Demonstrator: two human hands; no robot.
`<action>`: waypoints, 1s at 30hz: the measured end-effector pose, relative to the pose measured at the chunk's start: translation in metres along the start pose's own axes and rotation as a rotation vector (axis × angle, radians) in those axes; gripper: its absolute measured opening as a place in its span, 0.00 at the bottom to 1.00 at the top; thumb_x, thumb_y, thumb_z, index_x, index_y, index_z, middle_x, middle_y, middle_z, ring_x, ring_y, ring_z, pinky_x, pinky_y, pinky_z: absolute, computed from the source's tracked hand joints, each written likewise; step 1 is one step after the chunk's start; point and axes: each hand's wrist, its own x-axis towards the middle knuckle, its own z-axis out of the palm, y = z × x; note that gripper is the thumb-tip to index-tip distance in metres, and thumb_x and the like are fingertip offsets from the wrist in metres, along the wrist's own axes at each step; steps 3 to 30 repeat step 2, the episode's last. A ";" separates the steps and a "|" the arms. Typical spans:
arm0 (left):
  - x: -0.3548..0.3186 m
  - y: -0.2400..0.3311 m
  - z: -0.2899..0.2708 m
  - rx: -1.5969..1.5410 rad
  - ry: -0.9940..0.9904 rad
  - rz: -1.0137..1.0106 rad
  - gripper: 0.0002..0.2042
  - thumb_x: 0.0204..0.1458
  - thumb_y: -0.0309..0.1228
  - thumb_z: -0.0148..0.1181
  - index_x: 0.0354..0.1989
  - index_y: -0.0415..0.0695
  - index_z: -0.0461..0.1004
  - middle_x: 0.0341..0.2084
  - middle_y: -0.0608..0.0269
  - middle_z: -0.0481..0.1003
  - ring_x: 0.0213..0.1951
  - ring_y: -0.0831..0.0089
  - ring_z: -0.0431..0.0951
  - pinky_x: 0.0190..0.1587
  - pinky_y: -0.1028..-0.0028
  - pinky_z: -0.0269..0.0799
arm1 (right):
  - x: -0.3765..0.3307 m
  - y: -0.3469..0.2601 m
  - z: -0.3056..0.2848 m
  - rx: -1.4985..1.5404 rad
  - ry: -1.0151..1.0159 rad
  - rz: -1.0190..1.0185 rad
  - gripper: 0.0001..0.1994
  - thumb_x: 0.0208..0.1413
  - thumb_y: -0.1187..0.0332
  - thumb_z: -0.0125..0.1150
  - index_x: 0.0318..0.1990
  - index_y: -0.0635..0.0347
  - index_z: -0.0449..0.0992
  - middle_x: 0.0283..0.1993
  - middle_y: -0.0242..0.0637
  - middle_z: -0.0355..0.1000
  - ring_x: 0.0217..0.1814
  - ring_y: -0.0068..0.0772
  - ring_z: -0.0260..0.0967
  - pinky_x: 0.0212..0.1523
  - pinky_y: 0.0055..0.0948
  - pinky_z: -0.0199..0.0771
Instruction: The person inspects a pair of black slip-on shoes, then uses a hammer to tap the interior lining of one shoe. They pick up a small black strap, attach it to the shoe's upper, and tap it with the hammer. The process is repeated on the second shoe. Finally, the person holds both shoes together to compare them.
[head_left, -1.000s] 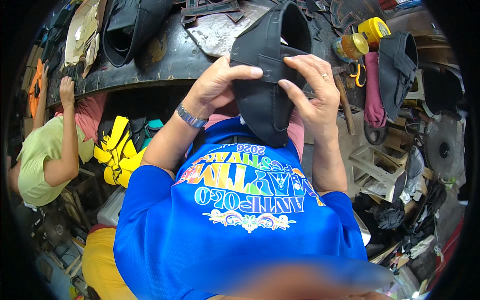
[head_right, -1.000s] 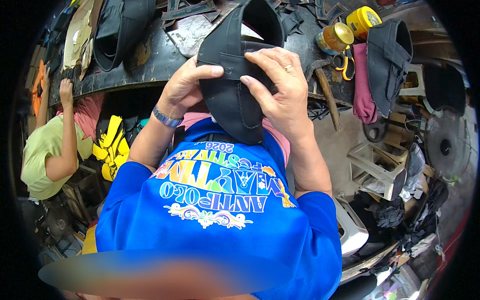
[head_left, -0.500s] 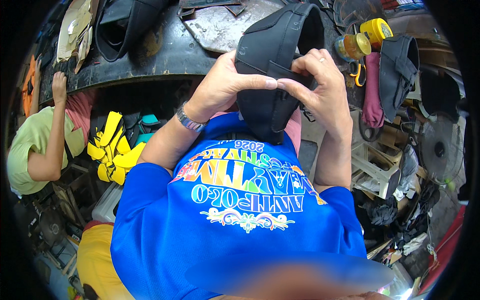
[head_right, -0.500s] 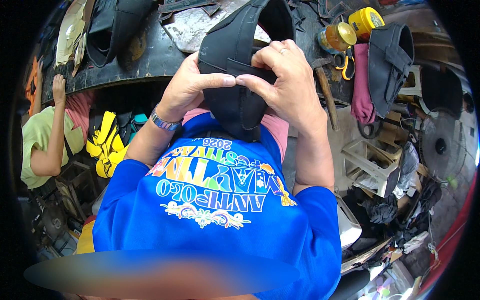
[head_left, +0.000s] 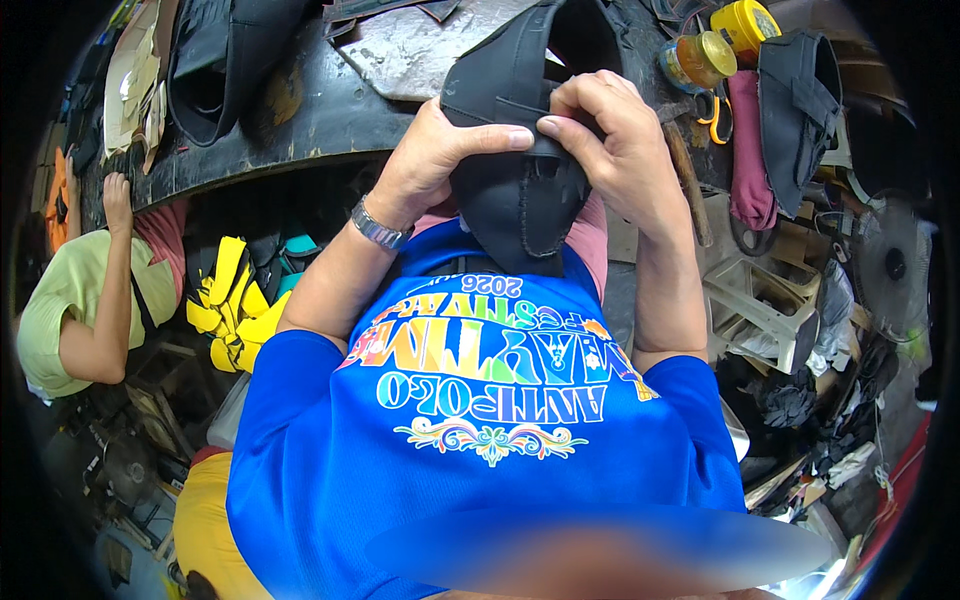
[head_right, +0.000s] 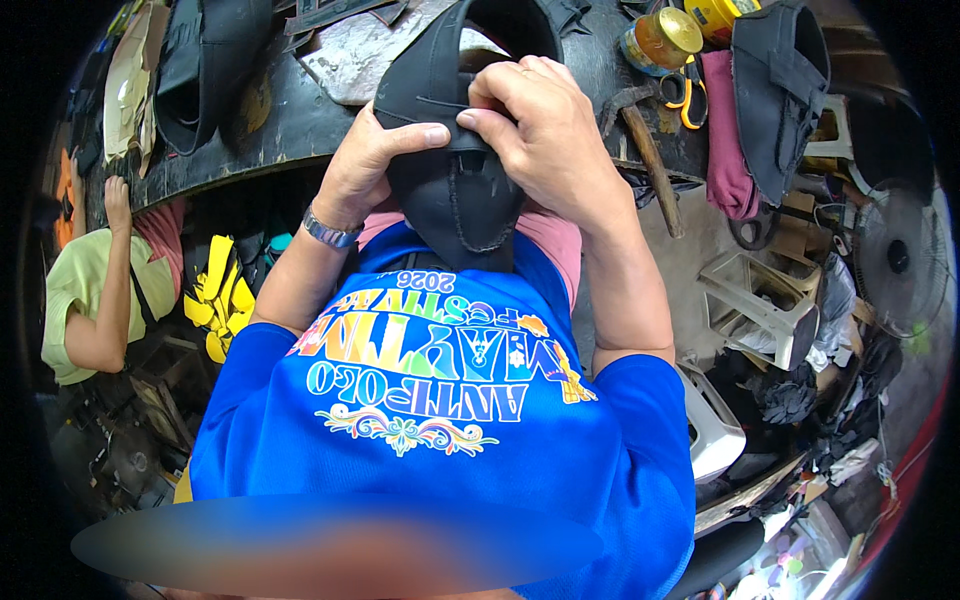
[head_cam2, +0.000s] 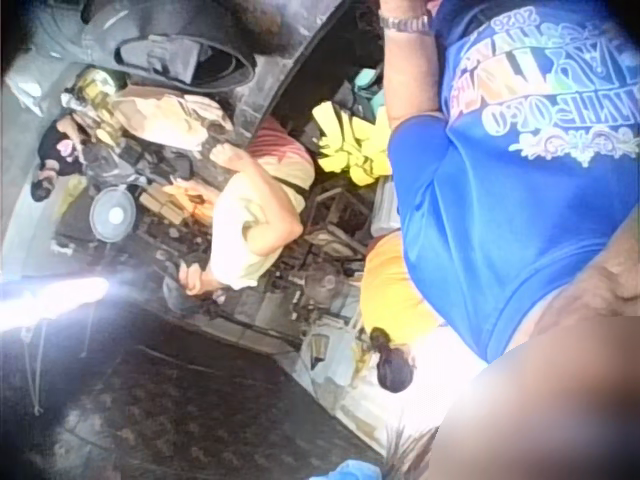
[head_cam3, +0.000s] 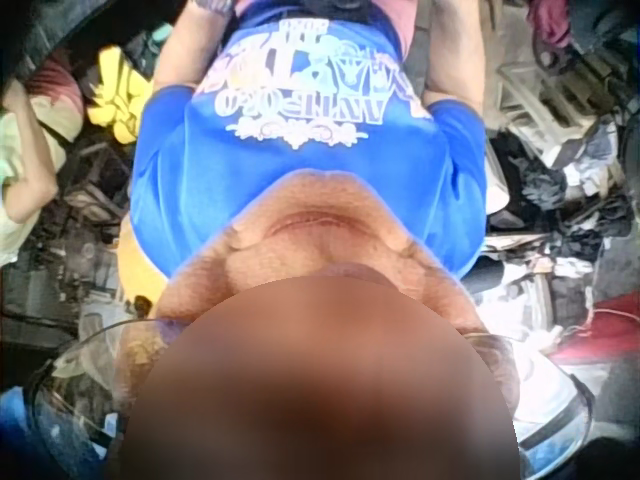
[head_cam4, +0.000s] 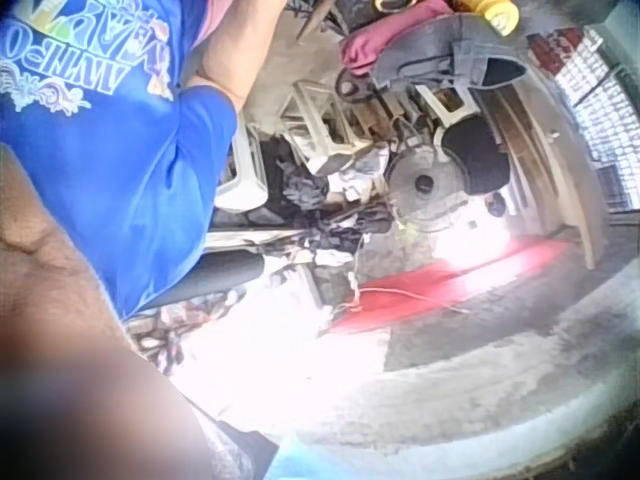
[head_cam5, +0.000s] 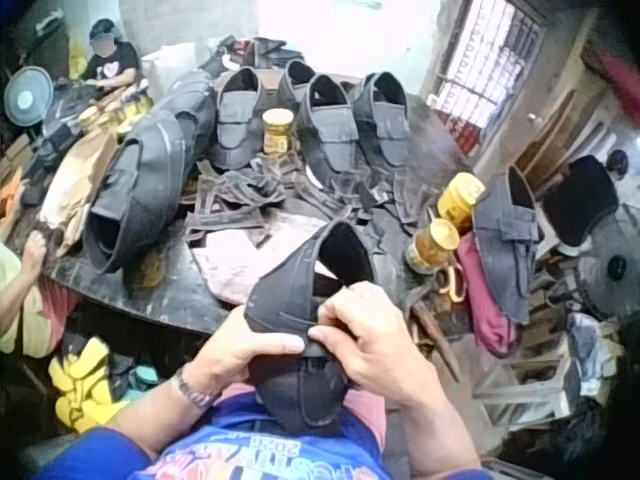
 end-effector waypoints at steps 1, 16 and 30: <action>0.001 -0.002 0.001 -0.013 0.019 0.010 0.22 0.45 0.27 0.72 0.49 0.38 0.75 0.41 0.57 0.79 0.41 0.71 0.80 0.48 0.71 0.76 | 0.001 0.000 0.001 -0.001 -0.009 0.001 0.06 0.47 0.72 0.66 0.30 0.59 0.72 0.27 0.38 0.68 0.33 0.42 0.65 0.41 0.37 0.64; 0.003 -0.005 0.003 -0.023 0.041 0.016 0.22 0.45 0.28 0.72 0.49 0.38 0.75 0.41 0.57 0.79 0.41 0.71 0.80 0.48 0.71 0.76 | 0.001 0.000 0.002 -0.027 -0.011 -0.001 0.06 0.48 0.72 0.66 0.30 0.58 0.72 0.27 0.39 0.68 0.34 0.42 0.65 0.41 0.37 0.64; 0.003 -0.005 0.003 -0.023 0.041 0.016 0.22 0.45 0.28 0.72 0.49 0.38 0.75 0.41 0.57 0.79 0.41 0.71 0.80 0.48 0.71 0.76 | 0.001 0.000 0.002 -0.027 -0.011 -0.001 0.06 0.48 0.72 0.66 0.30 0.58 0.72 0.27 0.39 0.68 0.34 0.42 0.65 0.41 0.37 0.64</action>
